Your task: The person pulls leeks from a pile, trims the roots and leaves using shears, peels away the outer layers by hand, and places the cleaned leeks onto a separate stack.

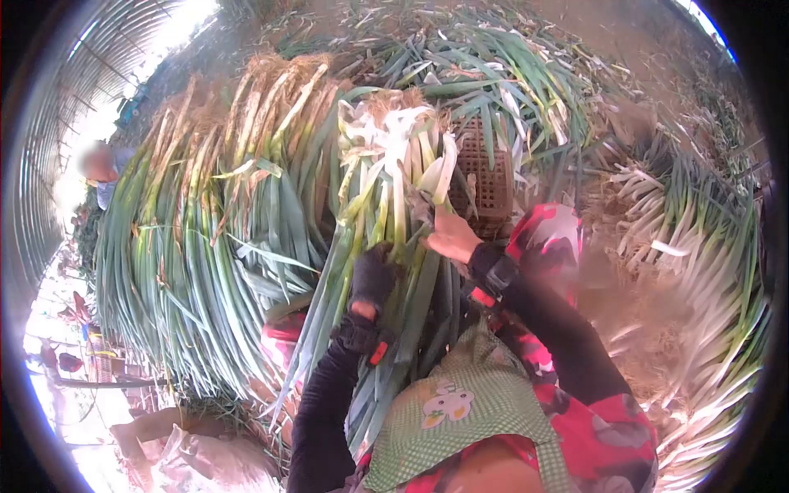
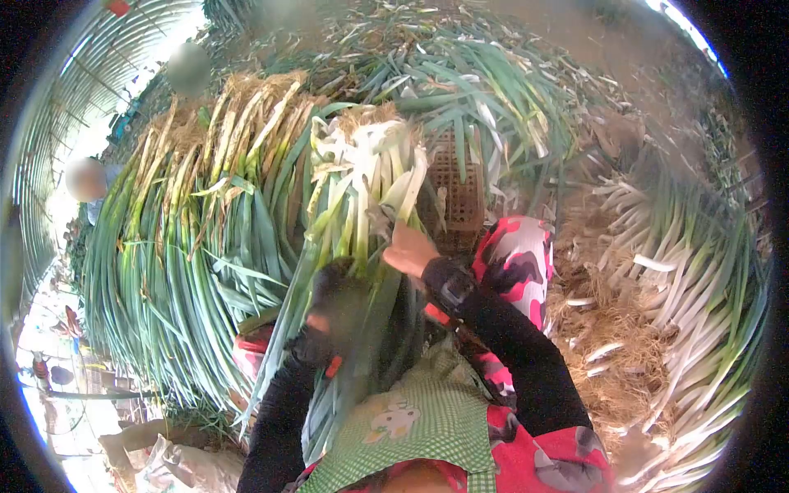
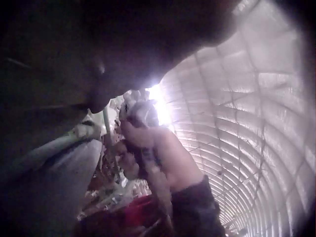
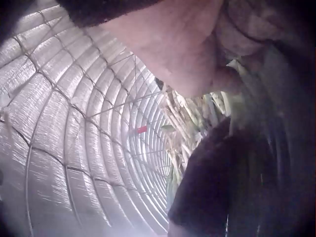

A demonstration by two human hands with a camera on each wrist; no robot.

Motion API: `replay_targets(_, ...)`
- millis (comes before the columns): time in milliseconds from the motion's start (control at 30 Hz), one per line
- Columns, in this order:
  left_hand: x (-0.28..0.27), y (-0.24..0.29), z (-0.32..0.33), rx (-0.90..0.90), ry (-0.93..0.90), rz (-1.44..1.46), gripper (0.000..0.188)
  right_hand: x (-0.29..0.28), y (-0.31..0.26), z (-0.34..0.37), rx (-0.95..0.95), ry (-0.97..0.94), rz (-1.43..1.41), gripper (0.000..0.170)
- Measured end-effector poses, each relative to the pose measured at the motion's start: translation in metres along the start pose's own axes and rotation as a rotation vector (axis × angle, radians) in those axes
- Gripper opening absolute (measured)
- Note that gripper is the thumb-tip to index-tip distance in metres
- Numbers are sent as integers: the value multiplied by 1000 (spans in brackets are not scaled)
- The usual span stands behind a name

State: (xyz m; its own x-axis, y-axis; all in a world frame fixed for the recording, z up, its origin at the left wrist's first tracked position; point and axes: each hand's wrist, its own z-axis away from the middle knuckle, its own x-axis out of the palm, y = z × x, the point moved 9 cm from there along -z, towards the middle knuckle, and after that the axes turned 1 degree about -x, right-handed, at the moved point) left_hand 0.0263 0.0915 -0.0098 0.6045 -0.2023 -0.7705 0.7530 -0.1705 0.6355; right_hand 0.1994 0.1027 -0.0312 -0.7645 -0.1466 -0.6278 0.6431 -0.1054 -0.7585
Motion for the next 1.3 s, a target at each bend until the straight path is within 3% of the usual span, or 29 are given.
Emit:
replay_targets(33, 1, 6, 9, 28, 14, 11, 48, -5, 2, -10, 34, -15, 6, 61)
replay_targets(67, 5, 4, 12, 98, 19, 10, 48, -11, 6, -24, 9, 68, 80, 49)
replay_targets(100, 14, -6, 12, 167, 27, 8, 48, -11, 8, -33, -75, 45, 150, 49)
replay_targets(167, 39, -51, 11, 133, -9, 264, 49, -14, 2, -44, -207, -14, 238, 51)
replay_targets(200, 61, -86, 13, 23, -35, 520, 50, -15, -8, -45, -247, -46, 254, 52)
replay_targets(233, 66, -97, 21, -23, -47, 657, 51, -18, -20, -36, -217, -84, 222, 54)
replay_targets(300, 66, -91, 39, -60, -70, 812, 54, -7, 23, -58, -91, -130, 168, 58)
replay_targets(367, 34, -47, 49, 9, -187, 554, 52, -41, 6, -46, -99, 207, 107, 60)
replay_targets(433, -12, -12, 42, 109, -383, -2, 48, -26, -17, -43, -216, -35, 233, 61)
replay_targets(467, -28, -25, 31, 52, -354, 70, 49, -28, -31, -38, -251, -78, 260, 62)
replay_targets(500, -43, -38, 13, 24, -411, -64, 44, -30, -45, -33, -286, -120, 285, 62)
replay_targets(567, -103, -92, -29, -99, -127, -109, 33, -36, -60, -28, -291, -68, 246, 63)
replay_targets(633, -207, -158, -57, 69, 539, -434, 36, -28, -21, -46, -249, -30, 192, 64)
replay_targets(667, -259, -180, -60, -210, 553, -445, 43, -24, -11, -50, -210, -34, 126, 64)
replay_targets(700, -300, -187, -58, -109, 784, -551, 45, -20, -2, -53, -170, -35, 60, 65)
replay_targets(767, -364, -229, -68, -361, 786, -986, 48, -11, -7, -44, -75, -91, -150, 66)
replay_targets(833, -400, -299, -71, -541, 635, -863, 73, 1, 9, -42, 9, -135, -167, 67)
replay_targets(900, -402, -280, -72, -473, 630, -799, 84, 9, 13, -44, 38, -160, -212, 65)
replay_targets(1000, -389, -262, -83, -714, 483, -889, 90, 13, -4, -41, 5, -180, -245, 65)
replay_targets(1067, -385, -290, -91, -609, 532, -868, 85, 13, -20, -40, -7, -210, -159, 74)
replay_targets(1133, -379, -290, -81, -482, 608, -768, 87, 23, -39, -31, -22, -323, -312, 75)
replay_targets(1233, -365, -320, -66, -504, 603, -578, 94, 11, -42, -38, -60, -193, -45, 76)
replay_targets(1300, -340, -288, -49, -582, 558, -734, 102, 3, -25, -41, -56, -79, 71, 77)
